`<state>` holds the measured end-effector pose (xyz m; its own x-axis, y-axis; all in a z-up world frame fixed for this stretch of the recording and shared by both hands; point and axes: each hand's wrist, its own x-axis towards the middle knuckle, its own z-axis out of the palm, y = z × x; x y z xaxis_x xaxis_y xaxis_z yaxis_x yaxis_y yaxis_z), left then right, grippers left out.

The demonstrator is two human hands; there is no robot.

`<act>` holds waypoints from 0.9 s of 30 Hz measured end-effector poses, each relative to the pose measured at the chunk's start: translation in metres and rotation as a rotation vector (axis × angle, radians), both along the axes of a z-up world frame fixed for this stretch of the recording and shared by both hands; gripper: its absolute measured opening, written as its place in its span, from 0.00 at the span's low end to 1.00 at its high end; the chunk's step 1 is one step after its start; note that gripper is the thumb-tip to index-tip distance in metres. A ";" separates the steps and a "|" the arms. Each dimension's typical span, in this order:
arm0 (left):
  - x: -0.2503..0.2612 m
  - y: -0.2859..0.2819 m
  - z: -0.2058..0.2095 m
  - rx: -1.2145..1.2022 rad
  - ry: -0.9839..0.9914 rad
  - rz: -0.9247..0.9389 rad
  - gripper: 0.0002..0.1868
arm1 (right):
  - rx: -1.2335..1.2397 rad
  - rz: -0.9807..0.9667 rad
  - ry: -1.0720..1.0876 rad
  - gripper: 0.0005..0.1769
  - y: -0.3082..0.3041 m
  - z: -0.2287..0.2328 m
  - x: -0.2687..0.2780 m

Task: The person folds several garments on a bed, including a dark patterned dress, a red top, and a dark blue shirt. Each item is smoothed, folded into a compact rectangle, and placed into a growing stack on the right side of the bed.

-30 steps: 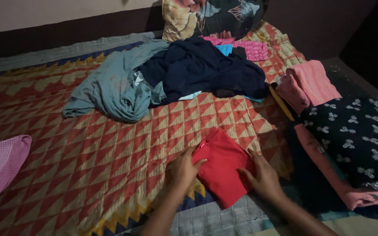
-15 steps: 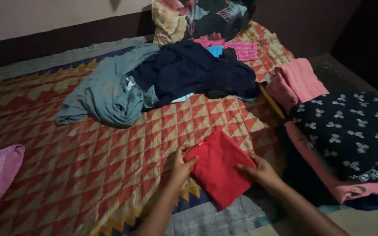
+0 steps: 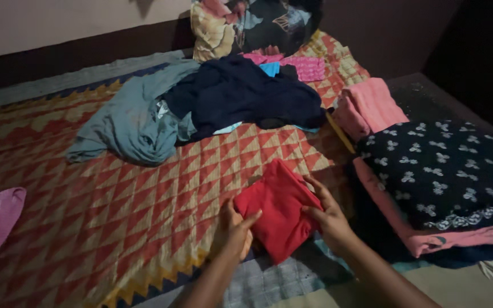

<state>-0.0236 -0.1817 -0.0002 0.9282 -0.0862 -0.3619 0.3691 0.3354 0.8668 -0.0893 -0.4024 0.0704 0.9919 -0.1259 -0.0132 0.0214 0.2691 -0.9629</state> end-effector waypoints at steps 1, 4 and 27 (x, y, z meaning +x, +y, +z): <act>-0.005 -0.005 -0.004 -0.075 -0.020 -0.018 0.56 | 0.009 -0.006 -0.025 0.43 -0.002 0.003 -0.001; -0.016 -0.023 -0.006 -0.244 -0.065 -0.058 0.62 | 0.030 -0.025 -0.090 0.41 -0.007 0.007 -0.003; 0.085 -0.285 0.209 -0.065 -1.272 -0.720 0.52 | -0.785 -1.119 -0.546 0.35 -0.094 0.105 -0.075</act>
